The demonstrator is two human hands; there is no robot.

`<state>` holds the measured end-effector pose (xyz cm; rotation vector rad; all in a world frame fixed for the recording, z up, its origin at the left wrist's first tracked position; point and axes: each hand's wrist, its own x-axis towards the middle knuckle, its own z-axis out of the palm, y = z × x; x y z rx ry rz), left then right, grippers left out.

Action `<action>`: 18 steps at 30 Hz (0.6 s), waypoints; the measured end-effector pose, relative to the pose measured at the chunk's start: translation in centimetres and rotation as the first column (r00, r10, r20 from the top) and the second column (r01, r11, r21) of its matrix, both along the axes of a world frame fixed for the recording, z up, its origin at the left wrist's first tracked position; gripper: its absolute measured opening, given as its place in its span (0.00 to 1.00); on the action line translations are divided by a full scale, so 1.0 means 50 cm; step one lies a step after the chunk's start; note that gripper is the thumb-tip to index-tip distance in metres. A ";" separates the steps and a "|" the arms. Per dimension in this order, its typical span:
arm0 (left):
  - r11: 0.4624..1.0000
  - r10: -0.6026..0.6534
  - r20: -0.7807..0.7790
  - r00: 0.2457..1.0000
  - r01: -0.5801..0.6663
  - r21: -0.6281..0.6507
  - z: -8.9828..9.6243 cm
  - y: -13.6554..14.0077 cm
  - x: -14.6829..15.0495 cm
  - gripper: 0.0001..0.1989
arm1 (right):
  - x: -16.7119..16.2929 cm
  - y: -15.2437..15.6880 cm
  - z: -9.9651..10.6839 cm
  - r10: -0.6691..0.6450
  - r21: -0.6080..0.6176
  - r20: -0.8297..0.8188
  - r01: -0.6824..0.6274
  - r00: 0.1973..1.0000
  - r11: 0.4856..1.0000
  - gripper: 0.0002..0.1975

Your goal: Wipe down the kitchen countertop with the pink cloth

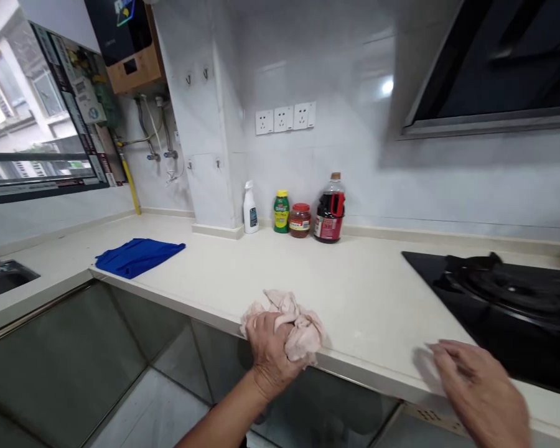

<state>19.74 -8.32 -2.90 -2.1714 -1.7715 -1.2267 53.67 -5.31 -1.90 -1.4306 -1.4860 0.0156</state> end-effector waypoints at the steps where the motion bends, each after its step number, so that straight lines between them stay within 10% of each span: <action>1: 1.000 -0.026 -0.029 0.999 0.025 -0.016 0.027 0.006 -0.003 0.27 | -0.016 -0.011 0.008 0.018 -0.010 -0.051 -0.018 0.999 1.000 0.17; 6: 0.984 -0.175 -0.101 0.979 0.171 -0.049 0.118 0.034 -0.034 0.28 | -0.173 -0.059 0.075 0.315 0.028 -0.043 -0.314 0.948 0.949 0.15; 11: 0.898 -0.419 -0.022 0.908 0.411 -0.160 0.121 0.019 -0.081 0.29 | -0.315 -0.048 0.113 0.557 -0.054 0.292 -0.568 0.777 0.821 0.19; 15: 0.895 -0.419 0.246 0.874 0.443 -0.048 0.120 0.017 -0.174 0.17 | -0.406 -0.042 0.106 0.484 -0.263 0.631 -0.419 0.607 0.869 0.32; 18: 0.983 -0.182 0.308 0.934 0.179 0.039 0.132 0.033 -0.279 0.13 | -0.479 -0.051 0.112 0.369 -0.261 0.752 -0.268 0.546 0.927 0.38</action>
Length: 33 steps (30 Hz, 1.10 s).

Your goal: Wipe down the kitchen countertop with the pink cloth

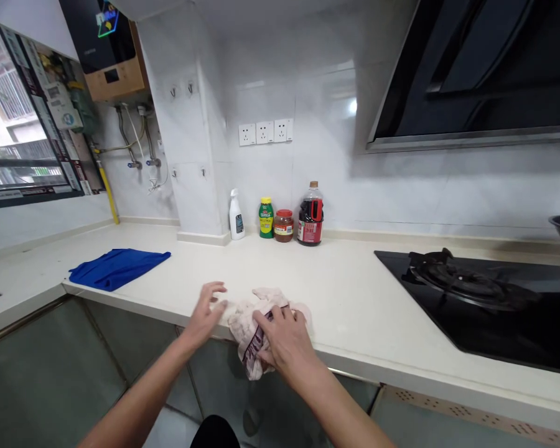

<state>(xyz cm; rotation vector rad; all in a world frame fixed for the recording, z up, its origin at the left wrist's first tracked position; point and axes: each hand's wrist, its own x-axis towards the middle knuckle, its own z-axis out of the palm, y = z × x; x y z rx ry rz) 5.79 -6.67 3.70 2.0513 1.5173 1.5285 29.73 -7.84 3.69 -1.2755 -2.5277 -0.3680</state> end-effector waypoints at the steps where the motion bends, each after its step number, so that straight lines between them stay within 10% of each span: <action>1: 0.995 0.095 0.011 0.995 -0.095 0.001 0.005 0.008 -0.036 0.12 | -0.027 -0.003 0.003 -0.011 0.020 0.028 0.010 1.000 1.000 0.40; 10: 0.969 0.232 -0.040 0.972 -0.235 -0.073 0.017 0.088 -0.164 0.16 | -0.327 0.021 -0.014 0.013 0.041 -0.071 -0.010 0.997 0.999 0.42; 15: 0.960 0.252 -0.056 0.966 -0.257 -0.112 0.009 0.108 -0.173 0.19 | -0.337 0.036 -0.026 0.087 0.091 -0.146 -0.074 0.985 0.993 0.30; 26: 0.905 0.222 -0.402 0.888 -0.342 -0.254 0.046 0.098 -0.156 0.25 | 0.136 0.013 -0.119 0.129 0.338 -0.280 -0.028 0.951 0.941 0.35; 33: 0.890 0.194 -0.608 0.770 -0.399 -0.221 0.040 0.110 -0.152 0.25 | 0.528 -0.022 -0.171 -0.205 0.356 -0.140 0.242 0.969 0.903 0.25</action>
